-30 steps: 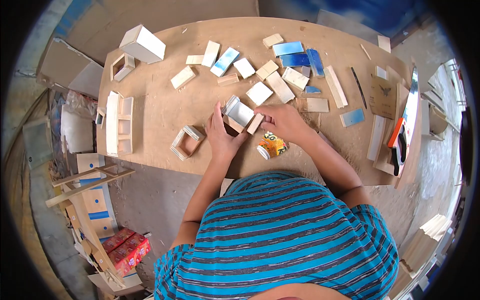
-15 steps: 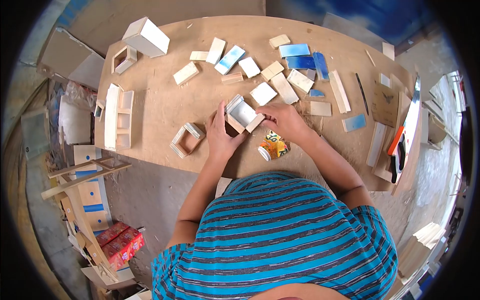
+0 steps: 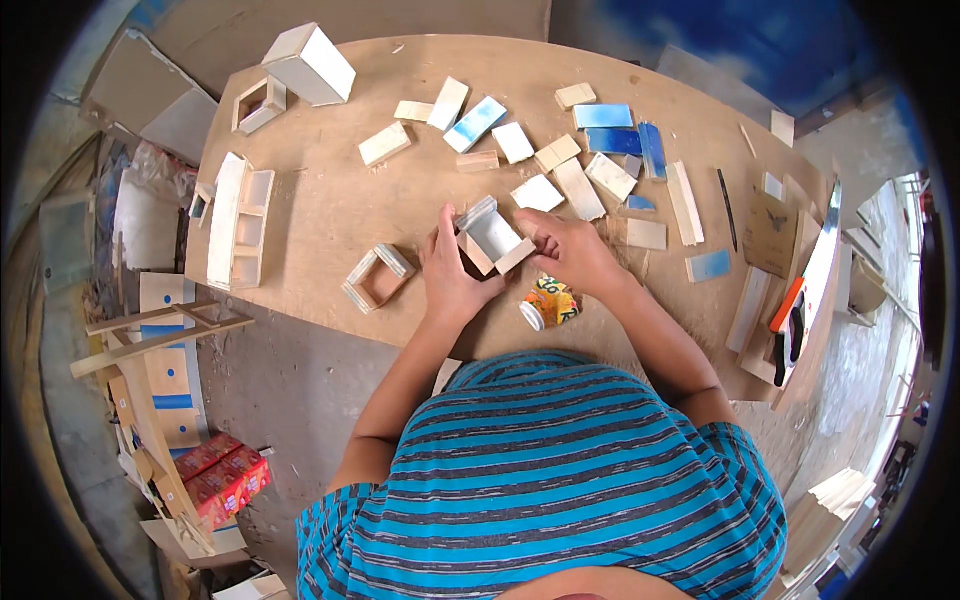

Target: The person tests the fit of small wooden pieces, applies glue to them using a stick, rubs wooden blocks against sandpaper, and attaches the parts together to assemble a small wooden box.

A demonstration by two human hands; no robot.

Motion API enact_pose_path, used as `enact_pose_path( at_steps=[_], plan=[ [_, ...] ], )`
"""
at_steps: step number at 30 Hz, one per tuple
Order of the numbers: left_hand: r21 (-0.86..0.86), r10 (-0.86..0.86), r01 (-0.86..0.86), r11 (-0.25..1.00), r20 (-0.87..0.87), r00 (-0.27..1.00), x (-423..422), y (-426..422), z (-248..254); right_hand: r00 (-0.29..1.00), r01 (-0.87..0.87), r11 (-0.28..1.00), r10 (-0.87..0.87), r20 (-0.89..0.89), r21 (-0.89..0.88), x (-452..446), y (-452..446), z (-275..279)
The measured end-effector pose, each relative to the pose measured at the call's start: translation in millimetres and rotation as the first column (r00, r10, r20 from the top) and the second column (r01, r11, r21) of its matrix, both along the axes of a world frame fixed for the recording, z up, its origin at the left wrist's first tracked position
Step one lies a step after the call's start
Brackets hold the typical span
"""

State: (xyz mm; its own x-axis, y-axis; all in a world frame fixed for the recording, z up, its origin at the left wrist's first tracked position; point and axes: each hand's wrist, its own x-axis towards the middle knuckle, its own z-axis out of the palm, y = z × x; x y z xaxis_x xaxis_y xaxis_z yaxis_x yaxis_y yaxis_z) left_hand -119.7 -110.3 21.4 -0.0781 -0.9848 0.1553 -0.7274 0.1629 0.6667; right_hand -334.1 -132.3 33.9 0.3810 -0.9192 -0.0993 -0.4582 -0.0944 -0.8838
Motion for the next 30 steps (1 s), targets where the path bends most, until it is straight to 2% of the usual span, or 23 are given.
enact_pose_path(
  at_steps=[1,3,4,5,7,8,12,15,18,21,24,27,30],
  plan=[
    [0.04,-0.001,0.003,0.999,-0.042,0.999,0.6,1.4,4.4,1.0,-0.026,1.0,0.026,-0.017,0.002,0.0,-1.1,6.1],
    [0.047,-0.041,0.058,0.997,-0.302,0.952,4.0,5.0,-0.8,0.996,-0.072,0.997,0.072,-0.051,0.007,-2.1,-3.0,22.4],
    [0.045,-0.062,0.09,0.995,-0.426,0.903,4.8,7.2,-2.1,0.996,-0.09,0.996,0.09,0.008,-0.028,-3.3,-1.9,28.1],
    [0.086,-0.07,0.152,0.985,-0.603,0.794,4.8,11.7,-2.5,0.992,-0.105,0.993,0.109,0.066,-0.062,-4.5,0.7,33.1],
    [0.13,-0.03,0.292,0.948,-0.874,0.485,-1.3,18.4,24.5,0.975,-0.156,0.984,0.167,0.148,-0.084,-6.8,5.8,43.7],
    [0.232,0.035,0.364,0.902,-0.879,0.475,4.4,19.1,33.2,0.963,-0.195,0.978,0.205,0.174,-0.074,-7.7,8.0,49.4],
    [0.152,-0.048,0.431,0.889,-0.907,0.418,14.6,17.2,31.2,0.931,-0.296,0.953,0.302,0.206,-0.06,-7.6,16.8,75.5],
    [0.117,-0.082,0.473,0.873,-0.922,0.379,16.6,16.1,39.9,0.937,-0.277,0.948,0.302,0.174,-0.154,-5.7,21.3,81.4],
    [0.112,-0.064,0.477,0.872,-0.939,0.337,17.3,16.9,47.5,0.928,-0.25,0.96,0.275,0.251,-0.128,-5.8,25.6,84.5],
    [0.185,-0.002,0.524,0.832,-0.942,0.336,16.6,17.7,61.0,0.897,-0.245,0.966,0.257,0.359,-0.078,-4.8,27.3,84.5],
    [0.132,-0.062,0.461,0.877,-0.922,0.382,21.7,19.3,46.1,0.898,-0.221,0.97,0.241,0.368,-0.097,-3.1,29.8,89.5],
    [0.103,-0.099,0.456,0.884,-0.912,0.399,22.9,20.8,44.3,0.788,-0.217,0.975,0.199,0.582,-0.039,0.0,28.1,72.2],
    [0.061,-0.187,0.495,0.867,-0.88,0.436,23.7,23.9,45.7,0.733,-0.18,0.965,0.004,0.68,0.188,0.6,28.3,73.8]
  ],
)
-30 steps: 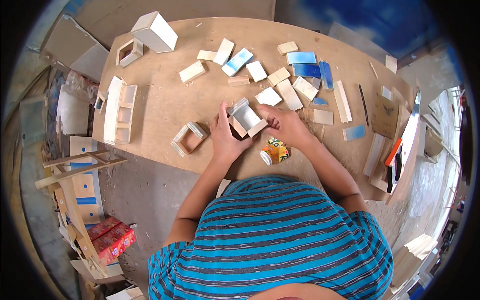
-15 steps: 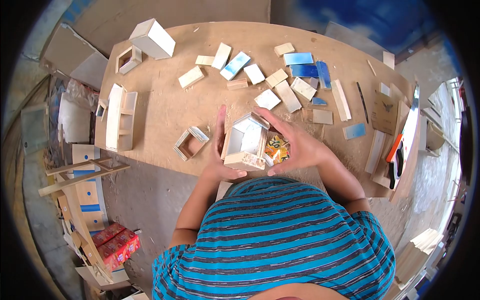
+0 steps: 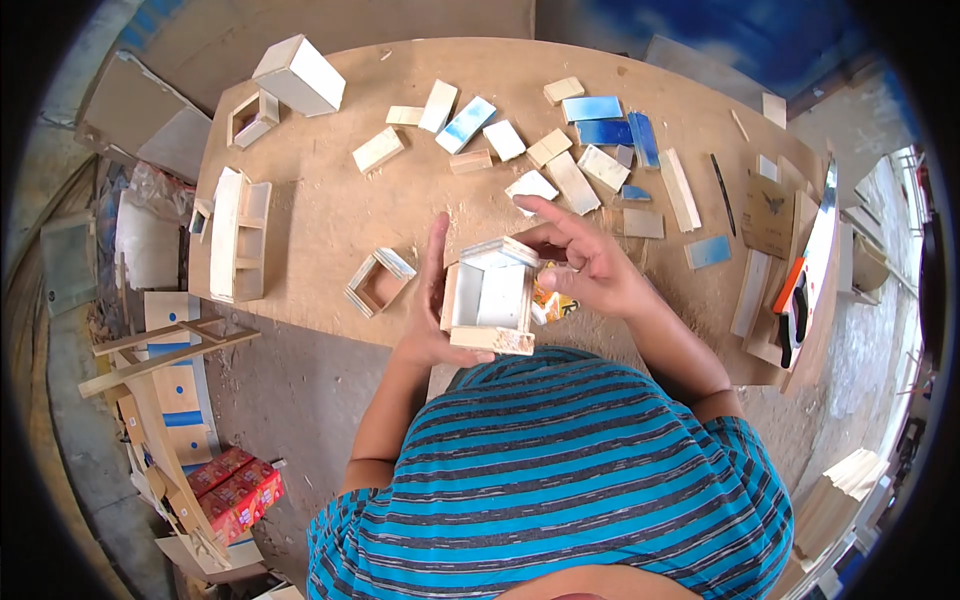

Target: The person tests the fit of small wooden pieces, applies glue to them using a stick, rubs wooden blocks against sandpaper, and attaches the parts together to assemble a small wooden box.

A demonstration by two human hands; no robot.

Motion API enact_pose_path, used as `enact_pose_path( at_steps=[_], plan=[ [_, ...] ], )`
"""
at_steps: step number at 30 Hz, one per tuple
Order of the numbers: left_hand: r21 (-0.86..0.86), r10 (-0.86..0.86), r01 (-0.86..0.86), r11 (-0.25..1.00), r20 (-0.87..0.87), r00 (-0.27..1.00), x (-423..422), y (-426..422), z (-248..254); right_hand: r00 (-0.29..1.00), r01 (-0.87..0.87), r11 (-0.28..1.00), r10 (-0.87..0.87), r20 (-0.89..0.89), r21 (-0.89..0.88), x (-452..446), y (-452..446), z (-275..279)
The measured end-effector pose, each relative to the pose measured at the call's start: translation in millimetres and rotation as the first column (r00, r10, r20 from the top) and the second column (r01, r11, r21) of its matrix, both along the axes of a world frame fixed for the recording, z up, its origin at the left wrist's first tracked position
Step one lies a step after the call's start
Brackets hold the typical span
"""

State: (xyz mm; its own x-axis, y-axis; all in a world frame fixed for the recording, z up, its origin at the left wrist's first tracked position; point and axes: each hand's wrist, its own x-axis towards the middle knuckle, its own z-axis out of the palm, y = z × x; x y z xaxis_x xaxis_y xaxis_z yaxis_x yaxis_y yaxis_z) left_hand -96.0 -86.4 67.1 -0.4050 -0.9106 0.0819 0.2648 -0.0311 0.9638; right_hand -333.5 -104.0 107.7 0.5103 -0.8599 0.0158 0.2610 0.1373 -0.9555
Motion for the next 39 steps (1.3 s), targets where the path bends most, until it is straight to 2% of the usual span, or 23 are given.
enact_pose_path(
  at_steps=[3,7,9,12,15,17,18,22,27,31,34,37,39],
  plan=[
    [0.026,-0.049,0.048,0.998,0.034,0.998,-4.3,5.2,14.9,0.999,0.013,0.994,-0.017,0.033,0.111,-0.3,-0.1,8.7],
    [-0.031,-0.062,0.064,0.997,0.048,0.997,-4.7,5.0,16.9,0.997,0.007,0.996,-0.013,0.076,0.086,-3.4,-5.5,-5.2],
    [-0.068,0.014,-0.004,0.998,0.148,0.989,-4.6,3.6,14.7,0.997,0.04,0.996,-0.045,0.062,0.083,-4.2,-9.6,-13.6],
    [-0.225,0.186,-0.102,0.969,0.395,0.899,-4.8,-3.0,5.3,0.971,0.199,0.979,-0.193,-0.138,0.033,-4.7,-17.9,-23.1],
    [-0.385,0.357,-0.143,0.912,0.57,0.74,-6.0,-12.0,-19.1,0.888,0.165,0.966,-0.233,-0.397,-0.198,-10.5,-24.8,-37.0],
    [-0.449,0.419,-0.098,0.888,0.705,0.572,-4.4,-16.7,-26.9,0.84,0.086,0.973,-0.188,-0.509,-0.216,-12.1,-27.6,-46.9],
    [-0.423,0.428,-0.143,0.895,0.719,0.548,-6.8,-17.3,-34.9,0.81,0.046,0.974,-0.167,-0.562,-0.222,-10.9,-28.8,-51.6],
    [-0.41,0.418,-0.133,0.902,0.761,0.497,-8.5,-21.0,-50.3,0.792,-0.035,0.987,-0.067,-0.606,-0.156,-2.4,-32.6,-64.2],
    [-0.373,0.392,-0.145,0.917,0.766,0.51,-8.2,-21.0,-48.7,0.797,-0.066,0.994,-0.001,-0.604,-0.089,8.8,-35.3,-60.6],
    [-0.324,0.349,-0.143,0.935,0.777,0.524,-6.8,-21.2,-45.0,0.75,-0.1,0.982,-0.031,-0.661,-0.161,8.9,-35.7,-53.0],
    [-0.436,0.38,-0.063,0.898,0.693,0.612,3.2,-20.7,-47.4,0.736,-0.132,0.971,-0.039,-0.676,-0.2,3.9,-30.1,-42.5],
    [-0.374,0.264,0.021,0.927,0.694,0.67,17.7,-22.5,-48.3,0.717,-0.124,0.955,-0.102,-0.689,-0.27,3.4,-25.4,-50.6],
    [-0.421,0.287,0.029,0.907,0.666,0.688,22.1,-22.9,-52.4,0.729,-0.111,0.928,-0.168,-0.663,-0.357,6.2,-22.8,-53.6]
  ],
)
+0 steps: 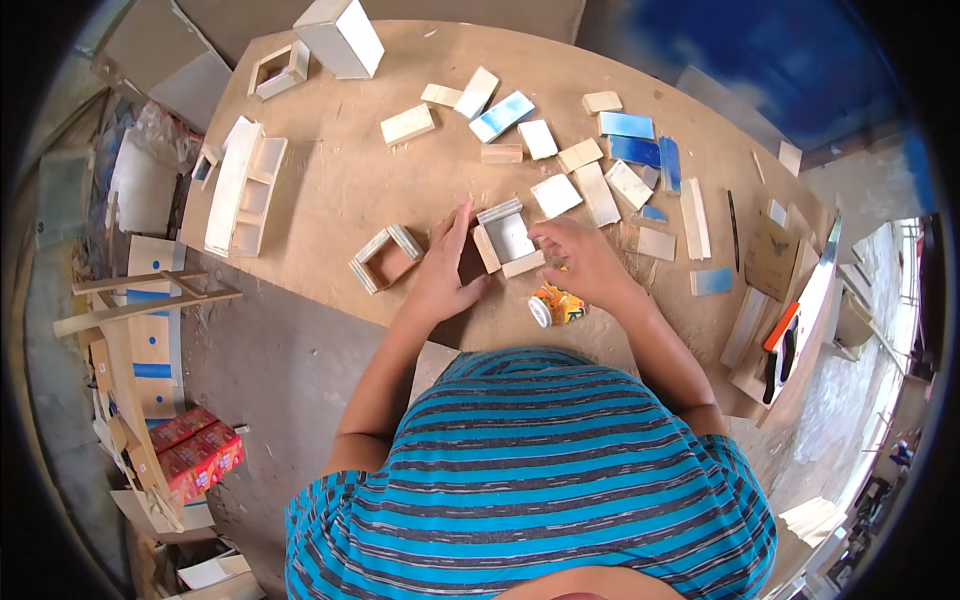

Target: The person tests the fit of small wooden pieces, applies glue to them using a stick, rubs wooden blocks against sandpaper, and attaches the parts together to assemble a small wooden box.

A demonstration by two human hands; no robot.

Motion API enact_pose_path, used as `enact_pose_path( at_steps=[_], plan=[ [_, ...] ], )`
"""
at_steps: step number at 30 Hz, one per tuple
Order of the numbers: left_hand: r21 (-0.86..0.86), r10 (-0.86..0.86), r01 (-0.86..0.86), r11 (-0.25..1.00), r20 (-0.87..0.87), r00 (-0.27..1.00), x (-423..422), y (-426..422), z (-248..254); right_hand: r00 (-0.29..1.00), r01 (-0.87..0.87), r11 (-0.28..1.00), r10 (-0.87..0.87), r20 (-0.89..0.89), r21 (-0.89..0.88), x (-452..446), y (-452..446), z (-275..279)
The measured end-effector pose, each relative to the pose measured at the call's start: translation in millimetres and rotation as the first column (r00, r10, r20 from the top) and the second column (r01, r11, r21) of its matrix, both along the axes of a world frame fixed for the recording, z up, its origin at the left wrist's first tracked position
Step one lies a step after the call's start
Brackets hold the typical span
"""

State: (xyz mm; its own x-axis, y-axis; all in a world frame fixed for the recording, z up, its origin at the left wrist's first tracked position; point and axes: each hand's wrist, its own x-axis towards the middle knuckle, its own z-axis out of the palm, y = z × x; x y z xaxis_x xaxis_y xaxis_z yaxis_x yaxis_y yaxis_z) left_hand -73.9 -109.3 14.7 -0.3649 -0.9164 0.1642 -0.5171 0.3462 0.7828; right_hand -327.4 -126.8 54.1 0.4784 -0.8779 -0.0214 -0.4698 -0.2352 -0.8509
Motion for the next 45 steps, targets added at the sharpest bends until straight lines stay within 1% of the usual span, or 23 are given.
enact_pose_path(
  at_steps=[3,6,9,12,15,19,21,24,30,33,37,39,42,43,45],
  plan=[
    [-0.057,-0.003,0.002,0.998,-0.019,1.0,0.2,-0.5,-2.4,0.998,-0.045,0.994,0.04,-0.049,-0.104,0.0,1.3,-3.9],
    [-0.072,0.013,-0.014,0.997,-0.022,1.0,-1.3,0.2,-0.5,0.999,-0.043,0.996,0.041,-0.024,-0.077,0.7,3.6,-0.6],
    [-0.077,0.022,-0.023,0.997,-0.021,1.0,-1.4,0.9,-1.7,0.998,-0.064,0.987,0.06,-0.031,-0.147,0.5,3.7,-0.9],
    [-0.088,0.025,-0.025,0.996,-0.003,1.0,-1.7,0.8,-3.1,0.998,-0.065,0.988,0.063,-0.021,-0.138,0.9,3.5,-0.5],
    [-0.098,0.019,-0.017,0.995,0.025,0.999,-1.4,-0.1,-3.9,0.996,-0.091,0.981,0.086,-0.035,-0.174,-2.7,2.3,-1.4],
    [-0.078,0.026,-0.022,0.997,0.045,0.999,-2.7,1.0,3.0,0.998,-0.053,0.995,0.05,-0.042,-0.079,-8.9,1.9,6.5],
    [-0.063,0.057,-0.054,0.997,0.055,0.997,-4.2,1.8,2.1,0.998,-0.016,0.999,0.013,-0.057,-0.048,-14.9,-1.1,5.2],
    [-0.05,0.088,-0.085,0.995,0.054,0.995,-5.5,0.9,-0.4,0.999,0.006,0.987,-0.015,-0.053,-0.158,-23.9,-7.9,5.2],
    [-0.014,0.137,-0.136,0.991,0.062,0.989,-9.3,1.0,0.7,0.994,0.039,0.992,-0.051,-0.097,-0.123,-27.9,-11.9,11.9],
    [-0.022,0.151,-0.149,0.989,0.077,0.986,-10.8,0.4,0.6,0.994,0.031,0.989,-0.046,-0.102,-0.143,-27.3,-11.6,9.1],
    [-0.089,0.16,-0.152,0.984,0.089,0.983,-15.7,1.0,8.6,0.99,-0.006,0.991,-0.013,-0.143,-0.13,-26.6,-13.0,9.0],
    [-0.057,0.17,-0.166,0.984,0.073,0.983,-15.9,1.3,6.2,0.982,-0.04,0.994,0.02,-0.187,-0.102,-26.8,-17.2,11.5],
    [0.016,0.195,-0.195,0.981,0.045,0.98,-15.8,2.0,5.2,0.984,-0.067,0.957,0.017,-0.177,-0.284,-17.8,-29.1,18.6],
    [0.044,0.204,-0.205,0.978,0.035,0.978,-16.2,1.9,5.1,0.987,-0.051,0.956,0.005,-0.159,-0.29,-11.5,-32.4,20.4],
    [0.024,0.212,-0.212,0.977,0.026,0.977,-16.1,2.8,4.3,0.992,-0.02,0.953,-0.017,-0.121,-0.303,5.3,-39.5,22.8]
  ],
)
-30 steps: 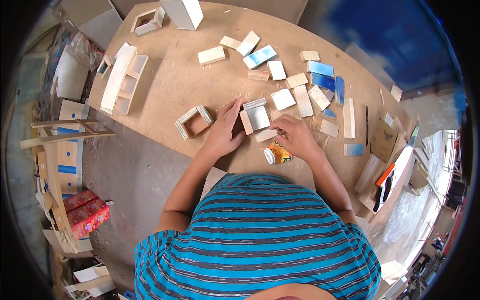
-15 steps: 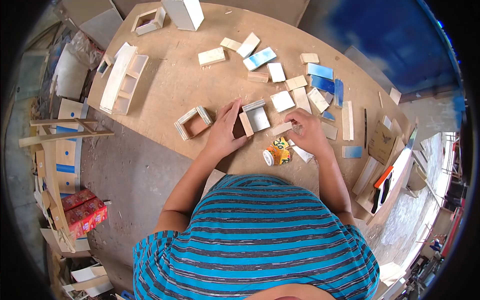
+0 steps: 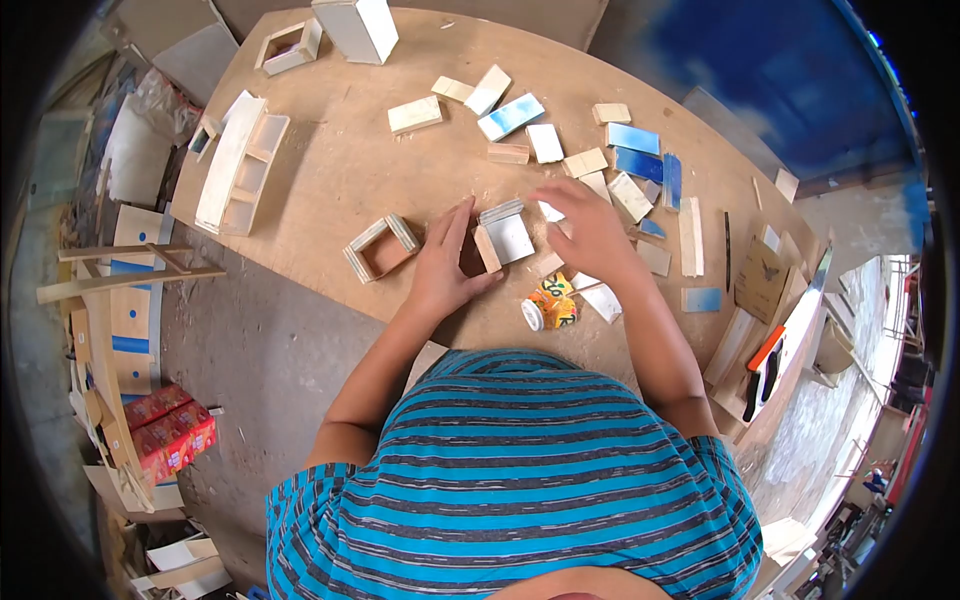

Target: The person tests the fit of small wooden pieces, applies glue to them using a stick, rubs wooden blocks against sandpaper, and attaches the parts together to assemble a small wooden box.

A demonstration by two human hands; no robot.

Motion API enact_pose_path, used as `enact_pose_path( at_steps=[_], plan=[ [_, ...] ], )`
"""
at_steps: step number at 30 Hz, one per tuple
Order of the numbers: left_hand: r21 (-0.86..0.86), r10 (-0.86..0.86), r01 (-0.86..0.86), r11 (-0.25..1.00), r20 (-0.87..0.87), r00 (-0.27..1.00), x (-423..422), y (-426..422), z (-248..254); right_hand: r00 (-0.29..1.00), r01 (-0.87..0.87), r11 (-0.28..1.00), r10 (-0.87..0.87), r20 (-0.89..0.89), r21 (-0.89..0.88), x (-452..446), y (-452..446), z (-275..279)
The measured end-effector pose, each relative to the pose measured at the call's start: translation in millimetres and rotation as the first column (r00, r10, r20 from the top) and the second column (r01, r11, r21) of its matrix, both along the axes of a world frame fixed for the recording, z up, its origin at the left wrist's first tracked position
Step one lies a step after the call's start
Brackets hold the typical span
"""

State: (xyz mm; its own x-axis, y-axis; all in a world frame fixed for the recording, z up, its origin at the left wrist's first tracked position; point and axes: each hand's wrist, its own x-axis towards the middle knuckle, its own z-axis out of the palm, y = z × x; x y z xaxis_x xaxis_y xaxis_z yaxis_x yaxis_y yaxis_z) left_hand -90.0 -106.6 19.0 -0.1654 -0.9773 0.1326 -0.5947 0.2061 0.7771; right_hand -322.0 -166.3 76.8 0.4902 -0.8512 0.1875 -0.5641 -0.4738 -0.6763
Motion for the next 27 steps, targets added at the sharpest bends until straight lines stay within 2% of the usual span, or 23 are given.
enact_pose_path(
  at_steps=[6,10,18,22,27],
  plan=[
    [-0.04,0.053,-0.052,0.998,0.012,0.999,1.8,3.1,-2.3,0.99,-0.106,0.994,0.106,-0.095,0.003,29.4,-20.7,-23.6],
    [-0.106,0.094,-0.095,0.99,-0.019,0.995,3.5,2.9,-13.2,0.987,-0.081,0.995,0.087,-0.133,0.05,27.7,-23.7,-25.1],
    [-0.09,0.116,-0.119,0.989,-0.045,0.992,2.9,3.4,-12.6,0.967,-0.103,0.988,0.127,-0.22,0.117,23.4,-31.4,-13.7],
    [-0.053,0.121,-0.125,0.991,-0.075,0.99,2.1,3.6,-15.5,0.97,-0.096,0.972,0.14,-0.2,0.214,23.2,-39.6,-13.2],
    [-0.082,0.081,-0.08,0.993,0.011,0.997,4.0,2.3,-17.0,0.96,-0.115,0.96,0.174,-0.22,0.257,24.3,-43.3,-8.9]
  ],
)
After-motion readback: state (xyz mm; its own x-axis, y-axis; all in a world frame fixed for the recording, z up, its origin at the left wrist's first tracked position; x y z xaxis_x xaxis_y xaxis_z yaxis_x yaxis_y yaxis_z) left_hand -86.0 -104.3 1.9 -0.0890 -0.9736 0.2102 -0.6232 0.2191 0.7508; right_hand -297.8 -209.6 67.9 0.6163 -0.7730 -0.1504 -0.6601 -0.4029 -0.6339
